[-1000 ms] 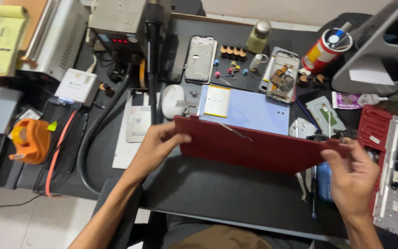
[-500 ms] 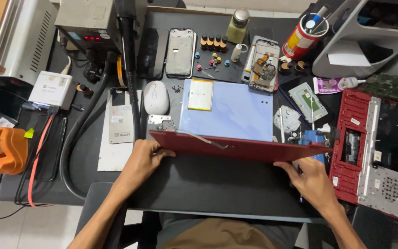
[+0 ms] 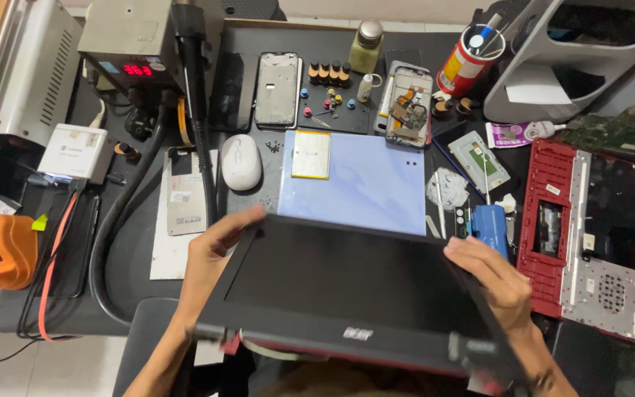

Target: The person assembles a red laptop by securing the screen bezel to the display panel. They use a screwdriver to fasten screws into the corners of the bezel and then attach the back cover to the chassis, aligning the components and pressing them into place.

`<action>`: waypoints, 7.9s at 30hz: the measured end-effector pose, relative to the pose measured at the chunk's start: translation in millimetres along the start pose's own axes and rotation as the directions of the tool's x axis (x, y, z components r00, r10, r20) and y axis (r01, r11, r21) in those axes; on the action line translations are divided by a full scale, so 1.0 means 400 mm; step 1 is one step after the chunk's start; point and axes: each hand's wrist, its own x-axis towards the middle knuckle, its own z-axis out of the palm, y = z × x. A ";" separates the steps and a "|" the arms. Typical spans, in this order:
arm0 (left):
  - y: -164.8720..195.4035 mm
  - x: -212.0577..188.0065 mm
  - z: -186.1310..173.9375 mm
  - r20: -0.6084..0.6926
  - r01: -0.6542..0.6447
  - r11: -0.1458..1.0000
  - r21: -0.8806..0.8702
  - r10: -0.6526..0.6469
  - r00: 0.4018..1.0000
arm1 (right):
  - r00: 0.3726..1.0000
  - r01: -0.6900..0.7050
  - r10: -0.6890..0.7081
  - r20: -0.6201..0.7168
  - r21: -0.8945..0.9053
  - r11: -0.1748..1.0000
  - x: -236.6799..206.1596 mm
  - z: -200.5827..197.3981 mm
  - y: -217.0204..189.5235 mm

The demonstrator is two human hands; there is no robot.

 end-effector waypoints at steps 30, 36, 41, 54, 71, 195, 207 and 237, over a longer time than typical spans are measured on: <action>0.002 0.006 0.031 0.006 0.402 0.761 -0.509 -0.464 0.886 | 0.587 -0.731 0.599 0.545 0.674 0.104 -0.087 0.139 0.066; 0.002 -0.008 0.050 0.049 0.421 0.763 -0.491 -0.458 0.888 | 0.512 -0.743 0.748 0.421 0.654 0.141 -0.077 0.146 0.061; 0.008 -0.001 0.041 0.021 0.399 0.742 -0.538 -0.462 0.887 | 0.481 -0.709 0.633 0.606 0.694 -0.125 -0.032 0.112 0.030; -0.031 0.009 0.019 0.006 0.318 0.778 -0.542 -0.375 0.927 | 0.625 -0.764 0.422 0.657 0.625 0.158 -0.028 0.078 0.041; -0.028 0.042 0.107 0.534 0.717 0.677 -0.166 -0.549 0.642 | 0.578 -0.761 0.311 0.754 0.362 0.538 0.009 0.033 0.035; -0.078 0.303 0.114 0.626 -0.645 0.198 0.738 0.157 0.764 | 0.529 0.651 -0.607 0.593 0.176 0.739 -0.042 -0.011 -0.121; -0.099 0.308 0.069 0.392 -0.400 0.736 0.547 0.198 0.899 | 0.610 0.548 -0.579 0.541 0.240 0.801 0.064 0.049 -0.154; -0.082 0.314 0.064 0.332 -0.269 0.837 0.476 0.112 0.936 | 0.811 0.322 -0.301 0.501 0.047 0.946 0.048 0.131 -0.183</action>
